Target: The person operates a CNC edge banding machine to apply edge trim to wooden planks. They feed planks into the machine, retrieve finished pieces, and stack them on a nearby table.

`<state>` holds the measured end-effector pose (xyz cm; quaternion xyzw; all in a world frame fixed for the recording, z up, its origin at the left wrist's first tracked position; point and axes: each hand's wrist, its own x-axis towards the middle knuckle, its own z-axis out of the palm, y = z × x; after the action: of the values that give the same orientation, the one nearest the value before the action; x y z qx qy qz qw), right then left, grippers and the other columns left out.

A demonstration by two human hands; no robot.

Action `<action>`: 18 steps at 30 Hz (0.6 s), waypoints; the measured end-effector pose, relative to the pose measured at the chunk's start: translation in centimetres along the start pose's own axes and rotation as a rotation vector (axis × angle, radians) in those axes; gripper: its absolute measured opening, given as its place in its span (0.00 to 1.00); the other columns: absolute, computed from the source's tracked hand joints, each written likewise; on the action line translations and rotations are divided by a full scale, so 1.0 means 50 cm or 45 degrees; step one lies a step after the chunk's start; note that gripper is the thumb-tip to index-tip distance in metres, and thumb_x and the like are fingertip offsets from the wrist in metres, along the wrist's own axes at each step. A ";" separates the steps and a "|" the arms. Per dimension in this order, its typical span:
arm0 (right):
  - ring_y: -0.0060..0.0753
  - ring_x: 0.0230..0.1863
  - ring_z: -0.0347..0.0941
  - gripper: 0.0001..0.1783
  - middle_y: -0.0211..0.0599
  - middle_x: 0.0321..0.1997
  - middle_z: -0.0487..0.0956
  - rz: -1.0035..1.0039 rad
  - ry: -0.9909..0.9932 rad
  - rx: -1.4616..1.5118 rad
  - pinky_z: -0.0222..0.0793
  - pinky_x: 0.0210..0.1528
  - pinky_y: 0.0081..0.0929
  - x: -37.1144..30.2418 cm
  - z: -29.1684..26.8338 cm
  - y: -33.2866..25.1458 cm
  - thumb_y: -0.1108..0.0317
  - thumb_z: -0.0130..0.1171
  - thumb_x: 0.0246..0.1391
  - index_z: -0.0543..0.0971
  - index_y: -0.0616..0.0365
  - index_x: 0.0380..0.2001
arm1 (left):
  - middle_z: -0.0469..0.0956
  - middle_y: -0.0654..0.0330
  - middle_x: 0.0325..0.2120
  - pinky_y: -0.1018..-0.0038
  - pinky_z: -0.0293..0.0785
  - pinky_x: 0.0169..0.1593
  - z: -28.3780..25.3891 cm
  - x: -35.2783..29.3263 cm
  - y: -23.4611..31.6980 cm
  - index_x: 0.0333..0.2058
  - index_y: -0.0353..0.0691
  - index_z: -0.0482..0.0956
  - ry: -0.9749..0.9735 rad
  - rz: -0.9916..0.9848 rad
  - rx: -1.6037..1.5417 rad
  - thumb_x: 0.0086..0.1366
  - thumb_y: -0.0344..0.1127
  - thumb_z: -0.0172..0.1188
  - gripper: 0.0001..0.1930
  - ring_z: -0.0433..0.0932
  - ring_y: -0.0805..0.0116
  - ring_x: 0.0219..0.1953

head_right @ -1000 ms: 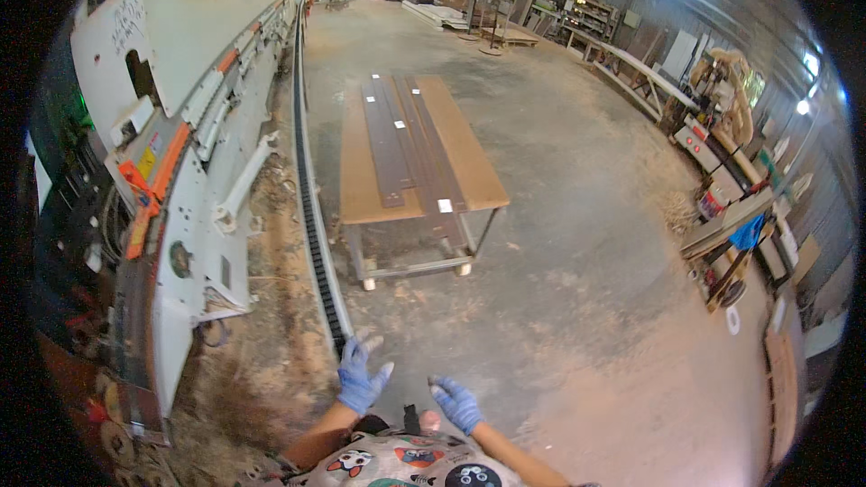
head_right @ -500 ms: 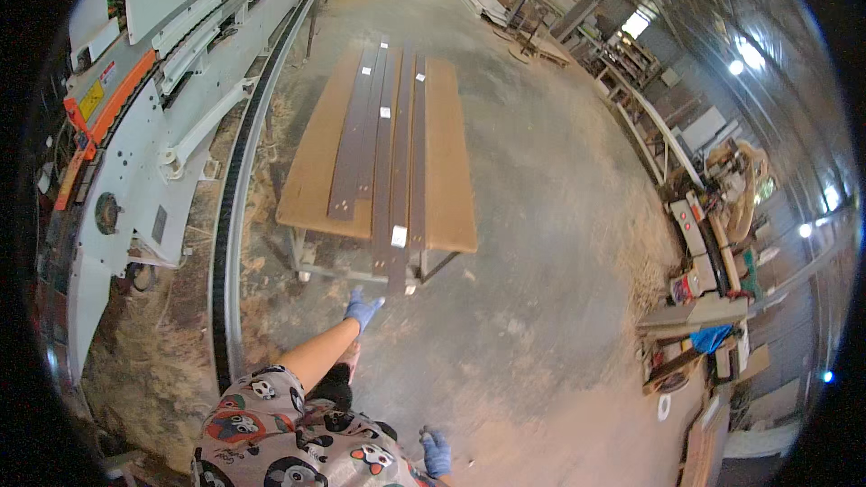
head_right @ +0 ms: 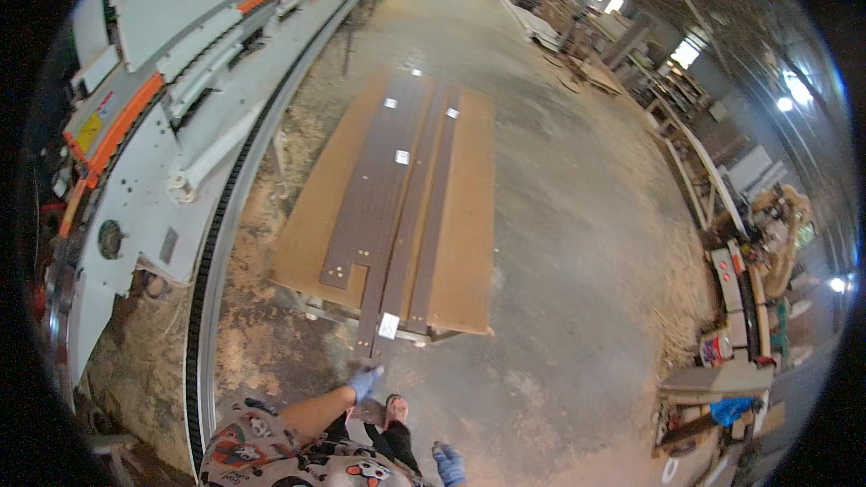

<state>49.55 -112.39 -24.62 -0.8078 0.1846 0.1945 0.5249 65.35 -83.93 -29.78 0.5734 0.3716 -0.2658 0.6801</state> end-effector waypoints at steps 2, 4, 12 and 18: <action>0.29 0.48 0.73 0.17 0.38 0.47 0.80 0.081 -0.200 0.117 0.68 0.54 0.27 0.109 -0.025 -0.024 0.65 0.61 0.55 0.78 0.62 0.46 | 0.79 0.60 0.37 0.72 0.73 0.41 -0.049 -0.043 -0.047 0.49 0.36 0.75 -0.210 0.049 -0.333 0.61 0.49 0.62 0.25 0.77 0.68 0.35; 0.28 0.48 0.73 0.18 0.39 0.47 0.80 0.027 -0.343 0.251 0.68 0.54 0.26 0.243 -0.011 -0.028 0.66 0.61 0.55 0.77 0.61 0.48 | 0.79 0.61 0.37 0.74 0.72 0.42 -0.096 -0.143 -0.055 0.49 0.36 0.76 -0.085 0.215 -0.174 0.62 0.44 0.62 0.21 0.76 0.72 0.36; 0.51 0.66 0.57 0.53 0.48 0.66 0.62 -0.350 0.128 -0.932 0.57 0.64 0.41 0.494 0.123 -0.500 0.42 0.67 0.39 0.57 0.52 0.65 | 0.81 0.63 0.30 0.74 0.74 0.37 -0.208 -0.519 -0.276 0.38 0.37 0.82 0.765 0.163 -0.206 0.55 0.46 0.68 0.19 0.77 0.72 0.32; 0.51 0.58 0.65 0.54 0.48 0.55 0.70 -0.363 0.063 -1.027 0.64 0.57 0.42 0.535 0.200 -0.568 0.54 0.71 0.34 0.57 0.47 0.65 | 0.78 0.66 0.31 0.72 0.75 0.28 -0.070 -0.726 -0.310 0.40 0.45 0.80 1.279 0.405 -1.129 0.52 0.39 0.69 0.16 0.77 0.72 0.32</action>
<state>85.52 -94.88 -19.93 -0.9703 -0.0072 0.1572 0.1838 31.32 -85.98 -9.63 0.3424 0.6268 0.3121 0.6265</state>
